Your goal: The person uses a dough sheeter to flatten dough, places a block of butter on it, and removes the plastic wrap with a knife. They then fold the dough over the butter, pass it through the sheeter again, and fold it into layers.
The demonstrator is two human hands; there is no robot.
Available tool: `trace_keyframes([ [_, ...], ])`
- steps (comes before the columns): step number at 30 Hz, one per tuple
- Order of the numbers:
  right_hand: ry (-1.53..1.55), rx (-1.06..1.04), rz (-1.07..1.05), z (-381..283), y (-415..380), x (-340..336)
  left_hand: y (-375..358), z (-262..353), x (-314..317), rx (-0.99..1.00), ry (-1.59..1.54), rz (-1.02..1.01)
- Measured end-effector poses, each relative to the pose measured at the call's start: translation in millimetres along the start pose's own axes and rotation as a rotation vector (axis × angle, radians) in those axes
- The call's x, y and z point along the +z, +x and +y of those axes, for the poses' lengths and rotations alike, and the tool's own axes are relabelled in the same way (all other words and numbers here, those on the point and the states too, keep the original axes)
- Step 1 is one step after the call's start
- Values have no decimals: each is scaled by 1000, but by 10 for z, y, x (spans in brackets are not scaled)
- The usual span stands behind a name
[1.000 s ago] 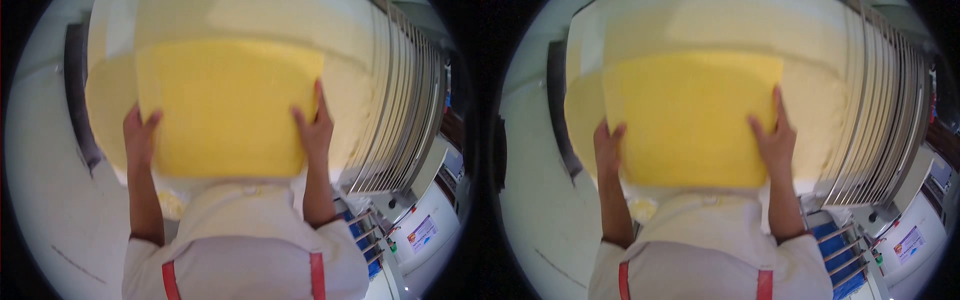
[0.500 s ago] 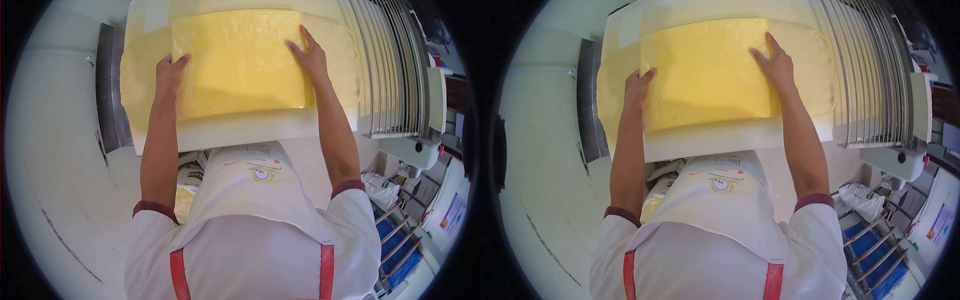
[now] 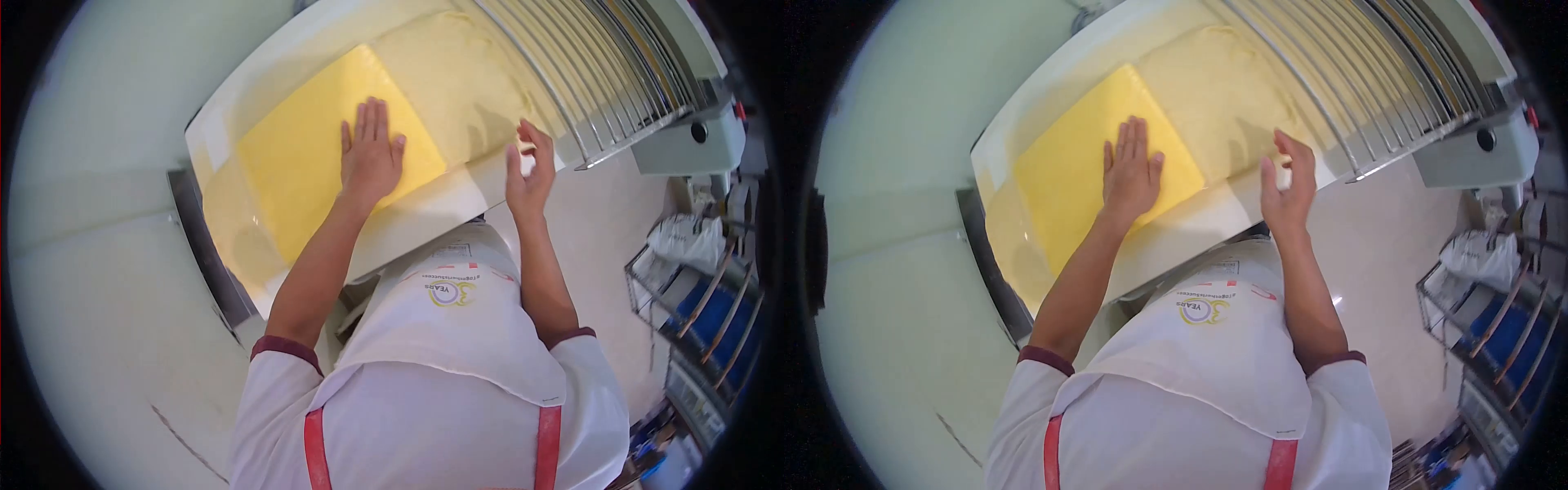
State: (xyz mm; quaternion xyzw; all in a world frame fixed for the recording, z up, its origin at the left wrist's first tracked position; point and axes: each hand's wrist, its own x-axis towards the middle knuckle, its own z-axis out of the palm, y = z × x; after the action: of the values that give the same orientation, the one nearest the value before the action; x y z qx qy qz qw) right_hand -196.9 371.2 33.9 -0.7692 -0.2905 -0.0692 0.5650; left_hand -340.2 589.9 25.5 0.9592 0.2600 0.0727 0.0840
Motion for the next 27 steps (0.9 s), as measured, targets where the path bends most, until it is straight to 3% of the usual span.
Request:
trace_keyframes([
  [4,251,141,322,738,-165,-610,680,91,192,-38,96,-21],
  [7,-39,-226,104,965,-62,-922,1105,-128,386,-76,121,-9],
  [9,83,-315,125,976,50,-1094,1263,-149,378,-105,48,-8],
  [11,86,-165,-34,1094,-19,-1393,1392,-199,417,-140,114,7],
  [12,-12,26,-39,1324,-58,-1487,1386,-257,437,-71,133,27],
  [14,-154,413,-66,1897,-137,-1557,1235,16,250,-143,79,18],
  [16,-536,228,-41,2988,250,-1378,1022,18,350,-208,112,1],
  [19,-728,88,-359,3900,558,-828,673,247,303,-243,95,-21],
  [23,-820,131,-547,4238,792,-971,237,488,191,-284,58,-13],
  [27,-910,185,-578,4543,1036,-1243,-168,167,33,-446,92,-22],
])
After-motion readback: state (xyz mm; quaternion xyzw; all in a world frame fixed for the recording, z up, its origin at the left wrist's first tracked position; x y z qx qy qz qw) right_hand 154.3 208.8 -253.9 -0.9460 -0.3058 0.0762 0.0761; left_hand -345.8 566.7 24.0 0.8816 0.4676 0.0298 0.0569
